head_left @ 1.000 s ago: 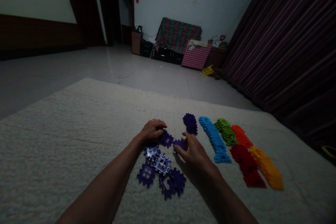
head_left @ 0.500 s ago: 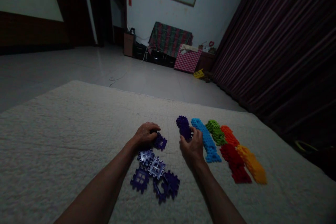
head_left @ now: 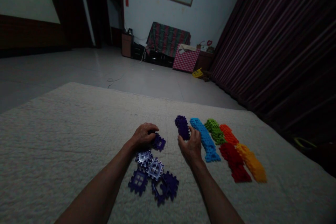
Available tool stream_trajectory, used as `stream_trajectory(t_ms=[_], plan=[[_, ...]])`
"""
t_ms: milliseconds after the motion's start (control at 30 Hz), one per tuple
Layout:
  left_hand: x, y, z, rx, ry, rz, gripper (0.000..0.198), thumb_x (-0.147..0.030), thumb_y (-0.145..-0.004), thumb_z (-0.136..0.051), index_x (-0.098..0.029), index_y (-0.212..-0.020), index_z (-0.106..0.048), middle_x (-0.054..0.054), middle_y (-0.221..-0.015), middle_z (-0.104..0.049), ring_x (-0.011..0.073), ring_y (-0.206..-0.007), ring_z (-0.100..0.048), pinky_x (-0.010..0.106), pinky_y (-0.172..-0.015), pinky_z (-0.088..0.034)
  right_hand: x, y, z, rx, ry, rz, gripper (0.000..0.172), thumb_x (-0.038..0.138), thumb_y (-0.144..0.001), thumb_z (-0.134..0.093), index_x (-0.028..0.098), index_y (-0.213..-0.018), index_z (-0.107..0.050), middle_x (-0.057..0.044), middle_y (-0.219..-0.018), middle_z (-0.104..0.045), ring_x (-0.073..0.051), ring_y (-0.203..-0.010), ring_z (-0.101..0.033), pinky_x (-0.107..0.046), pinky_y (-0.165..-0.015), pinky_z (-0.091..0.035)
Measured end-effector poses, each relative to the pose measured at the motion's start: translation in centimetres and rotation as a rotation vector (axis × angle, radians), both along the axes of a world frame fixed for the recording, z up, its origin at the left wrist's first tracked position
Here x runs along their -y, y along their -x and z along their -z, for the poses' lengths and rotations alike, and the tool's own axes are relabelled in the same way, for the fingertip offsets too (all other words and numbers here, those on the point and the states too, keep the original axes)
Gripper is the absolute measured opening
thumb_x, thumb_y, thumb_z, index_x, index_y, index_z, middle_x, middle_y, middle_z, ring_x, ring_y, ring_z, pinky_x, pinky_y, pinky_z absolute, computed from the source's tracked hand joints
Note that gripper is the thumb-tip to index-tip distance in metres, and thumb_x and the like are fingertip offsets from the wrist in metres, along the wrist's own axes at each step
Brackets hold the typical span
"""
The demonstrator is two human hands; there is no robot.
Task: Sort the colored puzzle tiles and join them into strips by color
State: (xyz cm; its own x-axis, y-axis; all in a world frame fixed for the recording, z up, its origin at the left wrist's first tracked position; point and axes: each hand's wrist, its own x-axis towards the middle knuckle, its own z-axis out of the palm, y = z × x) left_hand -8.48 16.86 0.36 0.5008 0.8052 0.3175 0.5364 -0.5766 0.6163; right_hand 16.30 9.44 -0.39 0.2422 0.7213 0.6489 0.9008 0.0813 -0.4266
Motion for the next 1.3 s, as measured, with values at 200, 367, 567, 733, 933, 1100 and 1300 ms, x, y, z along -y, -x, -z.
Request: stream_trajectory(t_ms=[200, 367, 567, 733, 933, 1100, 1300], plan=[[-0.1, -0.1, 0.4, 0.042, -0.024, 0.008, 0.032, -0.016, -0.072, -0.055, -0.022, -0.097, -0.074, 0.004, -0.108, -0.073, 0.0206, -0.103, -0.064, 0.037, -0.099, -0.047, 1.2, 1.5, -1.5, -0.062, -0.067, -0.077, 0.041, 0.032, -0.083, -0.057, 0.016, -0.121, -0.052, -0.015, -0.117, -0.054, -0.028, -0.115, -0.049, -0.050, -0.100, -0.042], [-0.2, -0.1, 0.5, 0.052, -0.026, -0.004, 0.029, -0.015, -0.072, -0.057, -0.022, -0.093, -0.075, 0.003, -0.105, -0.074, 0.0201, -0.101, -0.064, 0.036, -0.098, -0.047, 2.5, 3.8, -2.0, -0.174, 0.141, -0.438, 0.023, 0.024, -0.087, -0.051, 0.021, -0.109, -0.058, -0.009, -0.108, -0.059, -0.020, -0.099, -0.058, -0.035, -0.083, -0.052], [-0.3, -0.1, 0.4, 0.028, -0.026, -0.009, 0.032, -0.014, -0.073, -0.055, -0.023, -0.097, -0.075, 0.003, -0.106, -0.074, 0.0196, -0.102, -0.064, 0.034, -0.097, -0.047, 2.6, 5.6, -1.6, 0.002, 0.291, -0.563, 0.042, 0.027, -0.077, -0.066, 0.020, -0.117, -0.056, -0.008, -0.116, -0.062, -0.024, -0.111, -0.054, -0.042, -0.098, -0.042], [-0.3, -0.2, 0.4, -0.004, -0.021, -0.037, 0.034, -0.016, -0.077, -0.052, -0.023, -0.101, -0.074, 0.003, -0.108, -0.074, 0.0191, -0.103, -0.064, 0.033, -0.098, -0.046, 2.8, 6.0, -1.8, 0.031, 0.300, -0.605, 0.034, 0.024, -0.077, -0.064, 0.022, -0.111, -0.059, -0.007, -0.116, -0.062, -0.024, -0.112, -0.053, -0.041, -0.099, -0.039], [0.0, -0.4, 0.0, -0.017, -0.019, -0.070, 0.033, -0.016, -0.078, -0.051, -0.022, -0.100, -0.075, 0.004, -0.105, -0.074, 0.0197, -0.101, -0.064, 0.033, -0.097, -0.047, 2.2, 5.0, -2.6, -0.139, 0.178, -0.636, 0.014, 0.027, -0.089, -0.047, 0.020, -0.088, -0.059, -0.006, -0.092, -0.061, -0.019, -0.091, -0.057, -0.032, -0.083, -0.045], [-0.1, -0.4, 0.1, -0.001, -0.022, -0.070, 0.033, -0.016, -0.077, -0.051, -0.023, -0.099, -0.075, 0.002, -0.105, -0.075, 0.0178, -0.100, -0.065, 0.031, -0.097, -0.047, 2.1, 4.4, -2.8, -0.173, 0.232, -0.532, 0.034, 0.033, -0.093, -0.037, 0.021, -0.063, -0.048, 0.002, -0.062, -0.047, -0.013, -0.060, -0.047, -0.025, -0.059, -0.037], [0.2, -0.3, -0.5, 0.018, 0.007, -0.063, 0.030, -0.018, -0.075, -0.055, -0.022, -0.096, -0.076, 0.003, -0.103, -0.075, 0.0193, -0.100, -0.066, 0.032, -0.097, -0.048, 2.2, 3.6, -2.8, -0.097, 0.390, -0.447, 0.042, 0.037, -0.092, -0.041, 0.021, -0.054, -0.044, 0.004, -0.051, -0.039, -0.011, -0.051, -0.040, -0.025, -0.051, -0.030]])
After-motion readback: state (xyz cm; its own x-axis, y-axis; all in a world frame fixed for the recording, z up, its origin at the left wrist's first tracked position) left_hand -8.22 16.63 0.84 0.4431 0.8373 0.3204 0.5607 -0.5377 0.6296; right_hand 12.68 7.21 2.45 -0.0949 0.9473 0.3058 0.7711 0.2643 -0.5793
